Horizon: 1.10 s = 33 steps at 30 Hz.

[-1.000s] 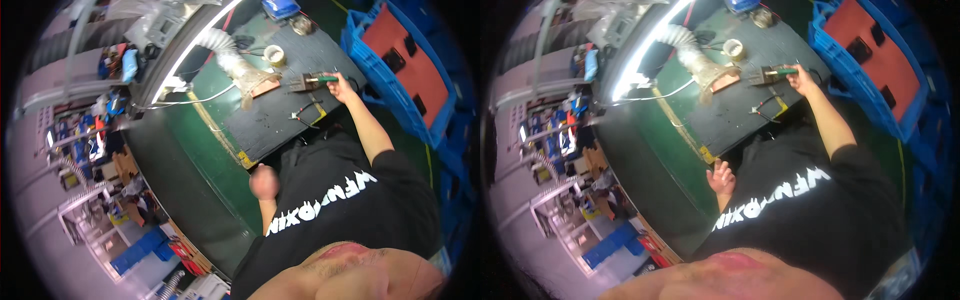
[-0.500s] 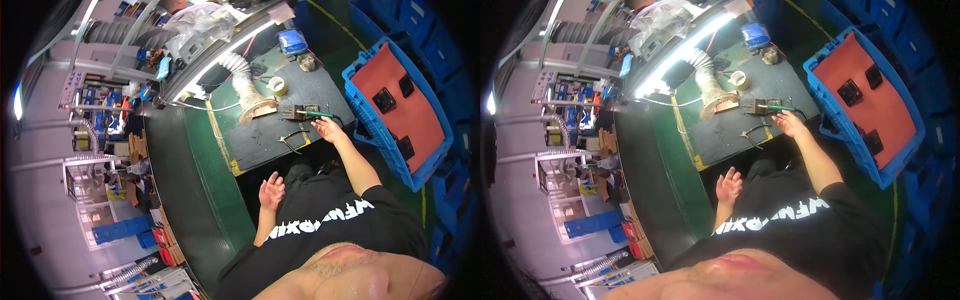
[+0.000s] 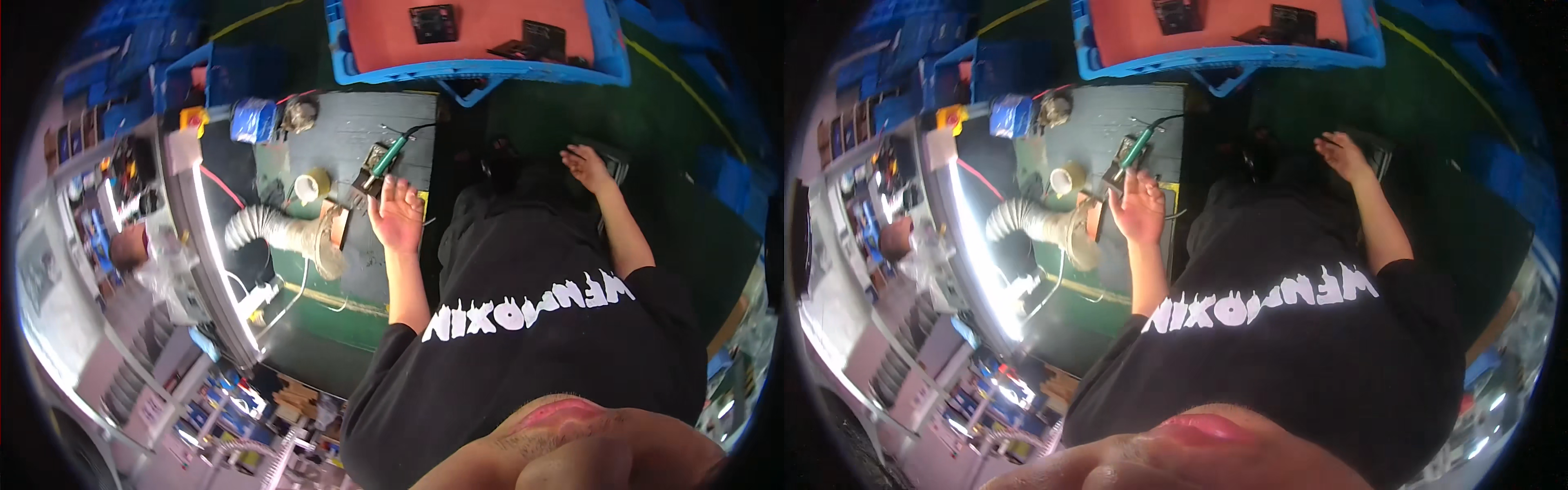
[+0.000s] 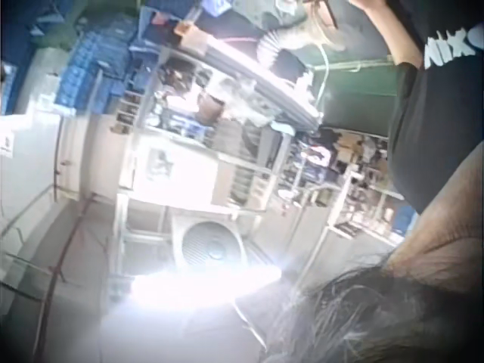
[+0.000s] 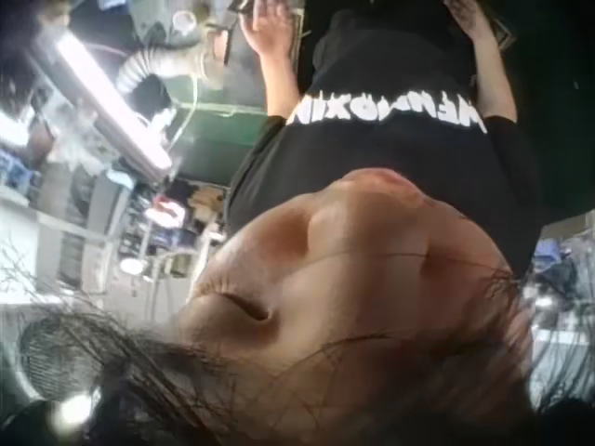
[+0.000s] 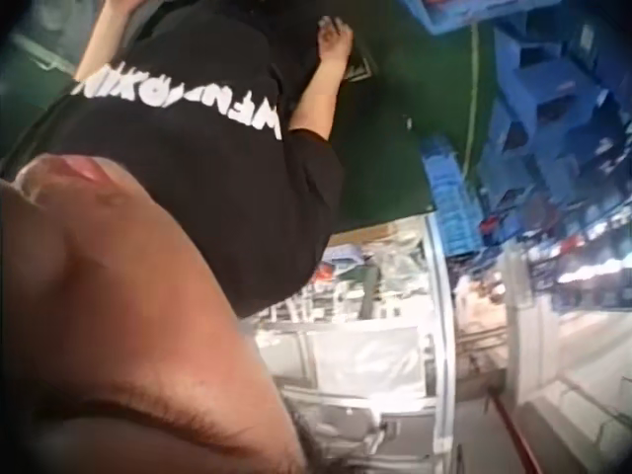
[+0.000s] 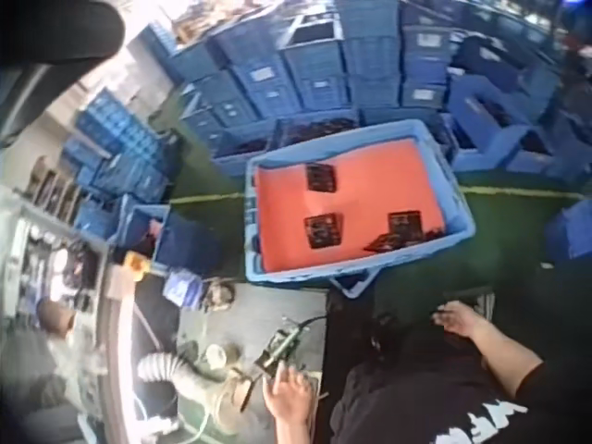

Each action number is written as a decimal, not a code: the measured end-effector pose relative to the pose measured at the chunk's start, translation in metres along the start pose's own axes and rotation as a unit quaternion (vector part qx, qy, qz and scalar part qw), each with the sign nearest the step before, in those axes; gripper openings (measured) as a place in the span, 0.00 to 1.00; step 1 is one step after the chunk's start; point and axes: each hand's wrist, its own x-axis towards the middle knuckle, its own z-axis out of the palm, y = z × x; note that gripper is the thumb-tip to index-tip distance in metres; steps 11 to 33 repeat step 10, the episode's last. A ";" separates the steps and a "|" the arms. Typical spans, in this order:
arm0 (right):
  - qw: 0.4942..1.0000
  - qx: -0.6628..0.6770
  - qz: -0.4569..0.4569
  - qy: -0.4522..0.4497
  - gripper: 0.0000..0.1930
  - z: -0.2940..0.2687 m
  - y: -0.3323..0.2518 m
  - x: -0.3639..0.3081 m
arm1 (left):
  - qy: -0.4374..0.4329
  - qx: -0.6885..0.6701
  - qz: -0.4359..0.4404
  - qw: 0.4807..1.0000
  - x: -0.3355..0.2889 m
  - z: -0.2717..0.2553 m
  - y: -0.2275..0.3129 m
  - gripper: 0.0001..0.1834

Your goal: Soldering wires onto a circuit board at an industrial manufacturing workstation.

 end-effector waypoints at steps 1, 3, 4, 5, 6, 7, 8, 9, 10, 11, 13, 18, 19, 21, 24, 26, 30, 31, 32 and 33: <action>0.995 0.061 -0.051 0.058 0.21 -0.031 0.008 -0.009 | -0.023 0.020 -0.031 0.999 0.014 0.007 -0.001 0.30; 0.985 0.112 -0.073 0.110 0.21 -0.061 0.024 -0.025 | -0.046 0.065 -0.057 0.995 0.037 0.014 -0.011 0.30; 0.982 0.129 -0.067 0.117 0.21 -0.068 0.031 -0.035 | -0.042 0.063 -0.078 0.994 0.049 0.020 -0.018 0.29; 0.979 0.149 -0.060 0.123 0.21 -0.074 0.039 -0.045 | -0.056 0.059 -0.101 0.991 0.057 0.025 -0.026 0.30; 0.977 0.165 -0.065 0.117 0.19 -0.084 0.041 -0.049 | -0.059 0.069 -0.127 0.988 0.070 0.035 -0.040 0.30; 0.972 0.182 -0.083 0.125 0.19 -0.093 0.045 -0.055 | -0.064 0.080 -0.152 0.983 0.079 0.046 -0.057 0.30; 0.966 0.212 -0.084 0.119 0.19 -0.095 0.046 -0.054 | -0.076 0.114 -0.174 0.975 0.091 0.054 -0.070 0.30; 0.960 0.240 -0.083 0.115 0.18 -0.101 0.051 -0.060 | -0.111 0.159 -0.210 0.958 0.102 0.062 -0.086 0.31; 0.956 0.252 -0.101 0.114 0.18 -0.111 0.039 -0.059 | -0.109 0.301 -0.208 0.924 0.118 0.072 -0.101 0.31; 0.956 0.252 -0.101 0.114 0.18 -0.111 0.039 -0.059 | -0.109 0.301 -0.208 0.924 0.118 0.072 -0.101 0.31; 0.956 0.252 -0.101 0.114 0.18 -0.111 0.039 -0.059 | -0.109 0.301 -0.208 0.924 0.118 0.072 -0.101 0.31; 0.956 0.252 -0.101 0.114 0.18 -0.111 0.039 -0.059 | -0.109 0.301 -0.208 0.924 0.118 0.072 -0.101 0.31; 0.956 0.252 -0.101 0.114 0.18 -0.111 0.039 -0.059 | -0.109 0.301 -0.208 0.924 0.118 0.072 -0.101 0.31; 0.956 0.252 -0.101 0.114 0.18 -0.111 0.039 -0.059 | -0.109 0.301 -0.208 0.924 0.118 0.072 -0.101 0.31; 0.956 0.252 -0.101 0.114 0.18 -0.111 0.039 -0.059 | -0.109 0.301 -0.208 0.924 0.118 0.072 -0.101 0.31; 0.956 0.252 -0.101 0.114 0.18 -0.111 0.039 -0.059 | -0.109 0.301 -0.208 0.924 0.118 0.072 -0.101 0.31; 0.956 0.252 -0.101 0.114 0.18 -0.111 0.039 -0.059 | -0.109 0.301 -0.208 0.924 0.118 0.072 -0.101 0.31; 0.956 0.252 -0.101 0.114 0.18 -0.111 0.039 -0.059 | -0.109 0.301 -0.208 0.924 0.118 0.072 -0.101 0.31; 0.956 0.252 -0.101 0.114 0.18 -0.111 0.039 -0.059 | -0.109 0.301 -0.208 0.924 0.118 0.072 -0.101 0.31; 0.956 0.252 -0.101 0.114 0.18 -0.111 0.039 -0.059 | -0.109 0.301 -0.208 0.924 0.118 0.072 -0.101 0.31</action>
